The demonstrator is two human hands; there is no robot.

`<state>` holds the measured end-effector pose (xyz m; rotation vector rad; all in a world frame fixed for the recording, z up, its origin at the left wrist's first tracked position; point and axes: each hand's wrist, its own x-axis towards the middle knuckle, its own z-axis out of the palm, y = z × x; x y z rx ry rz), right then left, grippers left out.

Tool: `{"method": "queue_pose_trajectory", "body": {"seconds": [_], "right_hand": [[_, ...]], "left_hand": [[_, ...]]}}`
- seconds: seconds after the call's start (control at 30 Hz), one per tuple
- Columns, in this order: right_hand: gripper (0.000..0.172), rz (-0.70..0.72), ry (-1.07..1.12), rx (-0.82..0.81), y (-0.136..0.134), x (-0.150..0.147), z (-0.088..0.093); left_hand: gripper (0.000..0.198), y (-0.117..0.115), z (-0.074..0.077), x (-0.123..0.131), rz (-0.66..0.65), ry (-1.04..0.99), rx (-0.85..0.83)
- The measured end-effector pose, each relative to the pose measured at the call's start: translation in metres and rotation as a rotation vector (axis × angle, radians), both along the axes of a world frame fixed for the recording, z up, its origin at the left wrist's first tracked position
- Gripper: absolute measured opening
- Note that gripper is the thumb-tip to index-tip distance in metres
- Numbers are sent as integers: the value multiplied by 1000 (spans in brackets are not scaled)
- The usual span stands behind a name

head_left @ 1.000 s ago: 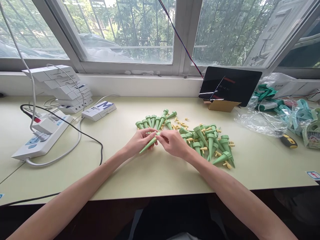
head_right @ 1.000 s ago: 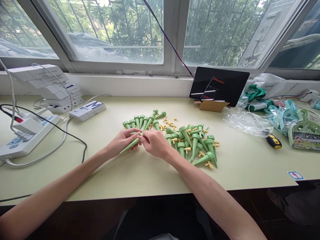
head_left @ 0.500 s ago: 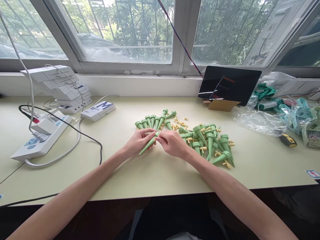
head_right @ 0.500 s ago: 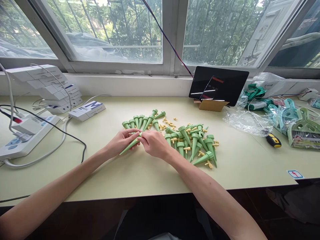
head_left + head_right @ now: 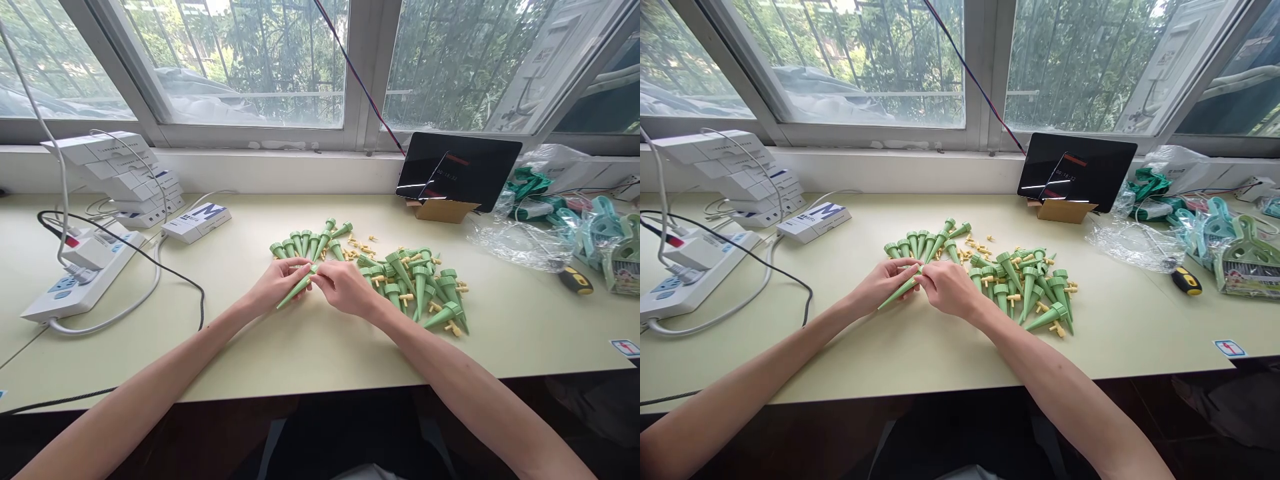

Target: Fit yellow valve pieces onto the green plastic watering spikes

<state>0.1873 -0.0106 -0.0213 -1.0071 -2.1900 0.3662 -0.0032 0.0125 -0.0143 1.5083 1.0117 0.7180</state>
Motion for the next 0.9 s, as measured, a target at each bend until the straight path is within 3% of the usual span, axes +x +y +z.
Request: {"method": "queue_pose_trajectory", "body": {"seconds": [0.27,0.63,0.9], "right_hand": [[30,-84,-4,-37,-2,-2,3],[18,-191,-84,-88,-2,0,3],[18,-192,-67,-91,-1,0,2]], "left_hand": [[48,1,1,0,46,67,95],[38,3,-3,-2,23,254,288],[39,4,-5,-2,18,344,427]]}}
